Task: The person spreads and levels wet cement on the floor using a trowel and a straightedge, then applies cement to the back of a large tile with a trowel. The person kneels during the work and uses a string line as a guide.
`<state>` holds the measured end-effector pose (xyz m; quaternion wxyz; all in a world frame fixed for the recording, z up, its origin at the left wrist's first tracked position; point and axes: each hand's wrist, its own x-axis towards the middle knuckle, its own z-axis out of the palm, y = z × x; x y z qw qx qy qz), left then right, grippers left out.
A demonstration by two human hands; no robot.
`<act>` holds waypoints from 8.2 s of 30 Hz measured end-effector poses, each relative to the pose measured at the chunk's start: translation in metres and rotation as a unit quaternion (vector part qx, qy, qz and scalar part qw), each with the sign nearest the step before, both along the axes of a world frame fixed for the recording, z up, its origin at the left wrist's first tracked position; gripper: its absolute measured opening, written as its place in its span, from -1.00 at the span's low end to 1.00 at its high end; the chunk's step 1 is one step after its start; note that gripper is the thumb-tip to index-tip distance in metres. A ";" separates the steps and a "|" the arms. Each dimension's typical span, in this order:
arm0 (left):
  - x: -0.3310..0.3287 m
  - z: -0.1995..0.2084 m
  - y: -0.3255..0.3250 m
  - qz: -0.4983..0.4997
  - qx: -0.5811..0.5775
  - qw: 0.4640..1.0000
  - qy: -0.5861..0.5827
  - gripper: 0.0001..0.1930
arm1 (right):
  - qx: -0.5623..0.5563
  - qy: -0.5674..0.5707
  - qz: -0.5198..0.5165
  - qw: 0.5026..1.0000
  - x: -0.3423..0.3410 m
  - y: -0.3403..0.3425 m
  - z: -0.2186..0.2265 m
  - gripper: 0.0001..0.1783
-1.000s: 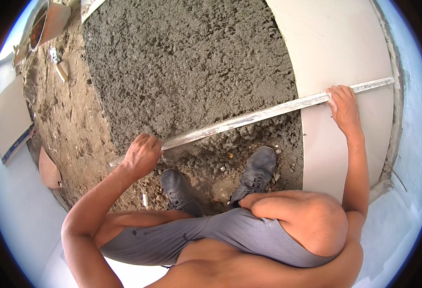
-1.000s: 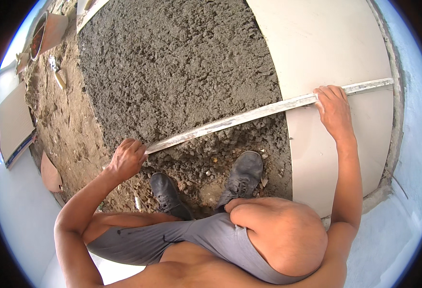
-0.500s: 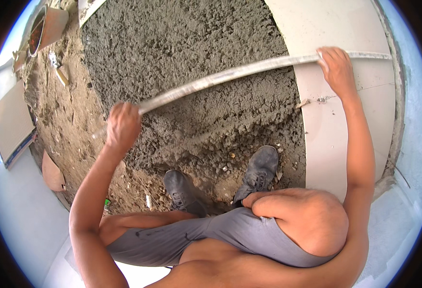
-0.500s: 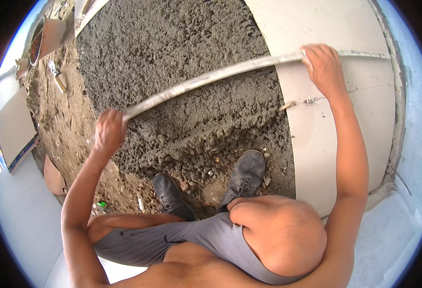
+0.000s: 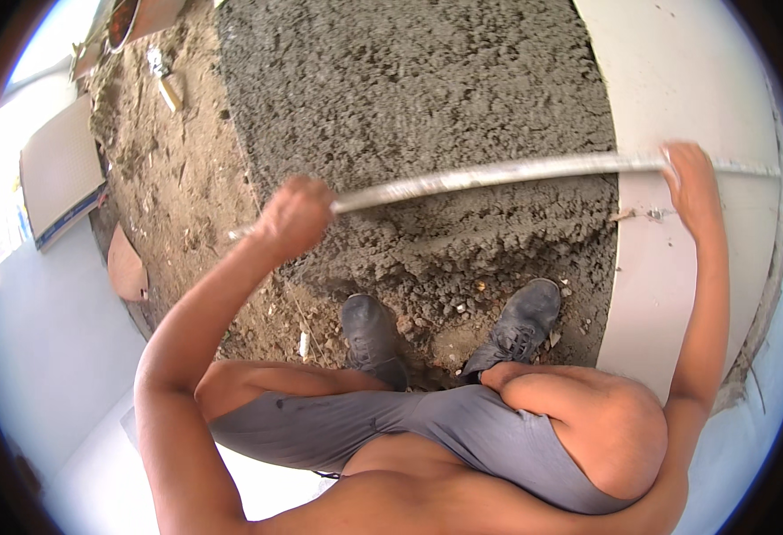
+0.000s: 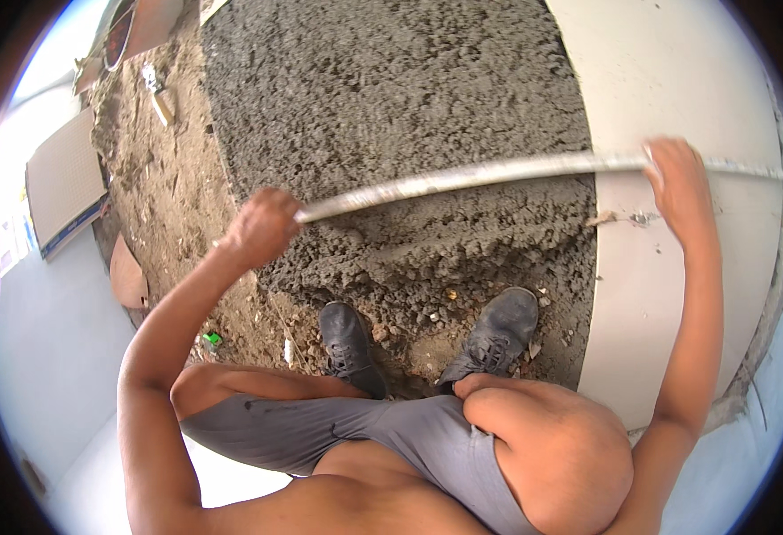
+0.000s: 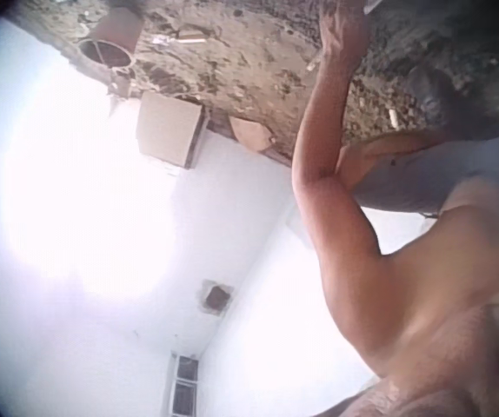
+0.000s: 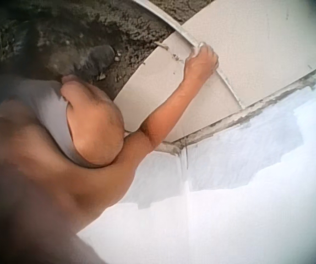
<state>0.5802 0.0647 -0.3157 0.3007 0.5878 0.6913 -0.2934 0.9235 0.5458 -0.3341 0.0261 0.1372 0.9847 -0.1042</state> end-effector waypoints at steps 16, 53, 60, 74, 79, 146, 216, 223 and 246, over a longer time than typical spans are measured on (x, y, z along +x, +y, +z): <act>0.002 0.060 -0.008 0.006 0.041 0.999 0.033 -0.89 | 0.106 0.057 -0.020 0.993 0.002 -0.008 0.056 -0.69; -0.126 0.397 -0.247 0.676 -0.004 0.720 -0.153 -0.26 | 0.053 -0.442 -0.577 0.685 -0.021 -0.173 0.809 -0.61; -0.334 0.338 -0.303 0.621 -0.047 0.775 -0.105 -0.23 | 0.166 -0.506 -0.520 0.668 0.019 -0.338 0.807 -0.42; -0.383 0.355 -0.244 0.468 -0.022 0.854 -0.228 -0.46 | -0.013 -0.443 -0.629 0.638 0.196 -0.498 0.682 -0.45; -0.354 0.350 -0.243 0.417 -0.027 0.874 -0.248 -0.53 | 0.101 -0.483 -0.595 0.634 0.187 -0.526 0.641 -0.49; -0.185 0.236 -0.269 -0.312 -0.418 0.756 -0.395 -0.47 | -0.514 0.098 -0.732 0.435 -0.459 -0.683 0.102 -0.55; -0.202 0.227 -0.171 -0.103 -0.274 0.875 -0.386 -0.59 | -0.210 0.028 -0.556 0.804 -0.599 -0.405 0.057 -0.54; -0.195 0.214 -0.186 -0.189 -0.260 0.859 -0.398 -0.60 | -0.277 0.027 -0.661 0.696 -0.548 -0.401 0.081 -0.54; -0.198 0.203 -0.147 -0.153 -0.324 0.843 -0.401 -0.52 | 0.002 -0.155 -0.601 0.784 -0.481 -0.074 0.107 -0.65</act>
